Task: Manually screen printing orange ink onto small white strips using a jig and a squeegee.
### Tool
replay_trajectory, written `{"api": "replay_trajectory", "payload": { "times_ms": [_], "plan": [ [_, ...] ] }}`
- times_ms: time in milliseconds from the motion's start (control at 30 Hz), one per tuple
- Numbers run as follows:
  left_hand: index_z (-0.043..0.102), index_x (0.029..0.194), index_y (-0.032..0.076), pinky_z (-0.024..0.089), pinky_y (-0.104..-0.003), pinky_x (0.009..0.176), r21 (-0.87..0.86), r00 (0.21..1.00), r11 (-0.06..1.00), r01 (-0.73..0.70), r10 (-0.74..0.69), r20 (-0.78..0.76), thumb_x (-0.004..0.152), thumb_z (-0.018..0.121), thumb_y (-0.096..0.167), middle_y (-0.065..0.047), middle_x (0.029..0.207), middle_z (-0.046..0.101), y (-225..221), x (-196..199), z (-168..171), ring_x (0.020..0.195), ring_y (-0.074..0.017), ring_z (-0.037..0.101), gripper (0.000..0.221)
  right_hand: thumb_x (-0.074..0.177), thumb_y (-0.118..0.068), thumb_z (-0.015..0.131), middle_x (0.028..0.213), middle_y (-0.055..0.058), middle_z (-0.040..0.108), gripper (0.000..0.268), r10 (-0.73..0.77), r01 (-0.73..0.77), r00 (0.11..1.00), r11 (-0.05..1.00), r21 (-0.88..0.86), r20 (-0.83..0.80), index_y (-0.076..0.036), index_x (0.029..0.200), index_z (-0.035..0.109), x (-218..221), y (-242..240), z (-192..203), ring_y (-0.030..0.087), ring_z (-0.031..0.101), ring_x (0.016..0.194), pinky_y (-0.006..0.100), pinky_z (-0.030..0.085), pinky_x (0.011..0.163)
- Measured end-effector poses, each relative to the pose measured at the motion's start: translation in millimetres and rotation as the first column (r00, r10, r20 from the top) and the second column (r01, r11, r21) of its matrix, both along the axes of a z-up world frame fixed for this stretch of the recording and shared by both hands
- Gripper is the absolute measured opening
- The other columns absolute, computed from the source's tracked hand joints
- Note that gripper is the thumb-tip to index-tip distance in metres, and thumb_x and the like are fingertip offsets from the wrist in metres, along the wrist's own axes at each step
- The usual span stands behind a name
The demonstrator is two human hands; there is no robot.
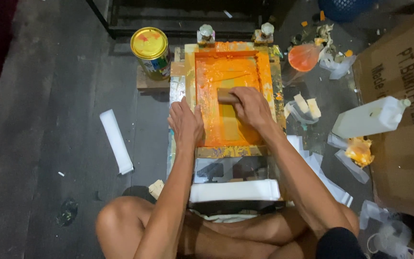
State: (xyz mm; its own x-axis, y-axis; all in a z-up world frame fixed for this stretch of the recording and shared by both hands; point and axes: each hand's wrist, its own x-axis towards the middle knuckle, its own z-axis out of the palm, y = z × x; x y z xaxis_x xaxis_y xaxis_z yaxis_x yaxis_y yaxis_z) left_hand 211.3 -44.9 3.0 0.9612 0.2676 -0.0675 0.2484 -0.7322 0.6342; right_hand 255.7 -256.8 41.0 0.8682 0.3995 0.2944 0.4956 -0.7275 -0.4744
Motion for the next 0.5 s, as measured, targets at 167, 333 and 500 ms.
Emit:
{"api": "replay_trajectory", "payload": {
  "times_ms": [167,333,500],
  "plan": [
    [0.044,0.148,0.002,0.037,-0.043,0.093,-0.009,1.0,1.0,0.015,-0.015,0.019,0.107,0.04,0.037,-0.017,0.123,0.048,-0.3,-4.0,2.8,0.114,-0.0337,0.05,0.054,0.091,-0.001,0.06,0.093,0.023,0.069,0.024,0.025,-0.024,0.999,0.999,0.034,-0.026,-0.004,0.113,0.068,-89.9,4.6,30.0,0.049,0.065,0.099,0.06,0.054,0.083],
    [0.043,0.15,0.006,0.037,-0.043,0.094,-0.024,1.0,1.0,0.015,-0.015,0.001,0.106,0.038,0.039,-0.015,0.125,0.046,3.6,-1.5,-8.5,0.114,-0.0315,0.049,0.055,0.093,-0.007,0.061,0.118,0.013,0.073,0.04,0.108,-0.127,0.904,0.992,-0.019,-0.415,-0.012,0.133,0.065,-114.3,-19.1,36.1,0.037,0.064,0.121,0.049,0.052,0.102],
    [0.042,0.152,0.005,0.017,-0.055,0.119,0.002,0.994,0.998,0.069,-0.068,-0.084,0.106,0.038,0.043,-0.019,0.159,0.031,8.1,-19.2,19.7,0.151,-0.0403,0.021,0.061,0.09,-0.007,0.076,0.102,0.01,0.077,0.032,0.042,0.046,0.87,0.985,0.166,-0.491,-0.016,0.12,0.071,-89.7,-21.0,23.8,0.037,0.071,0.108,0.048,0.056,0.093]
  ]
}}
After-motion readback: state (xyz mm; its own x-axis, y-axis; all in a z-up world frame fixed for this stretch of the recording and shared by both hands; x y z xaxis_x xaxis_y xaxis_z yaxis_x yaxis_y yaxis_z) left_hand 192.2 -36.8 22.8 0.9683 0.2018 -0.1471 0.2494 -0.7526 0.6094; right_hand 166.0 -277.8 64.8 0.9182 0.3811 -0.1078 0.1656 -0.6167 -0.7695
